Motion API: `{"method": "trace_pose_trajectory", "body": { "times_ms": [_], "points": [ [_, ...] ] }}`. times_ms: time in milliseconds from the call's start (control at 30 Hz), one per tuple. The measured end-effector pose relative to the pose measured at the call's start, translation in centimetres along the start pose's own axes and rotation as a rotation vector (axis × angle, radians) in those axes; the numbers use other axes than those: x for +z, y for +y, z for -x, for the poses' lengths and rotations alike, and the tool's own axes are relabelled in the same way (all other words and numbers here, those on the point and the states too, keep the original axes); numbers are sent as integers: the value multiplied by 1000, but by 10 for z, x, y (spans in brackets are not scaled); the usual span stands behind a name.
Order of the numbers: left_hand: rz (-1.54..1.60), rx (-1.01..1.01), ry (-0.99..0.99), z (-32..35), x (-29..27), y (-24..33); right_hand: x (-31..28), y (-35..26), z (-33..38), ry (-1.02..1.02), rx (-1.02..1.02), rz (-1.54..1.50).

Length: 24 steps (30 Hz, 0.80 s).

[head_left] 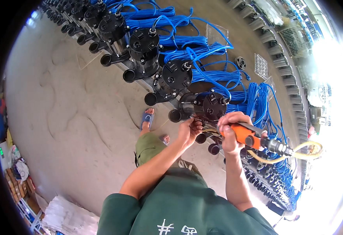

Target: The person assembles a line of industrial water pumps by inserting bolts into the pump housings and tightening them using a handheld pneumatic screwdriver tool.

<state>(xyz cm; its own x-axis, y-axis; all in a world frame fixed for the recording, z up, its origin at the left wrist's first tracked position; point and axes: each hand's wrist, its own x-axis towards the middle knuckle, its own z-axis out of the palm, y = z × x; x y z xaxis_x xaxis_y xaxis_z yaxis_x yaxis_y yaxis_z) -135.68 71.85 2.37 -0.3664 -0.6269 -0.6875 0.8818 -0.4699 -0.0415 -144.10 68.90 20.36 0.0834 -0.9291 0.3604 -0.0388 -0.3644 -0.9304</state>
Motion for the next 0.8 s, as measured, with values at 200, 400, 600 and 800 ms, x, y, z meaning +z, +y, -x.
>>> {"method": "trace_pose_trajectory", "body": {
  "times_ms": [200,400,600,800],
  "points": [
    [-1397,971,80,26,7,31,7,-13,-9,2,81,-19],
    [-1619,1221,-125,14,24,58,38,-21,-42,-34,-48,-79],
    [-1596,1124,-196,2,23,61,51,25,-53,44,41,-163],
    [-1610,1152,-215,0,20,60,51,21,-62,108,44,-163]
  ]
}}
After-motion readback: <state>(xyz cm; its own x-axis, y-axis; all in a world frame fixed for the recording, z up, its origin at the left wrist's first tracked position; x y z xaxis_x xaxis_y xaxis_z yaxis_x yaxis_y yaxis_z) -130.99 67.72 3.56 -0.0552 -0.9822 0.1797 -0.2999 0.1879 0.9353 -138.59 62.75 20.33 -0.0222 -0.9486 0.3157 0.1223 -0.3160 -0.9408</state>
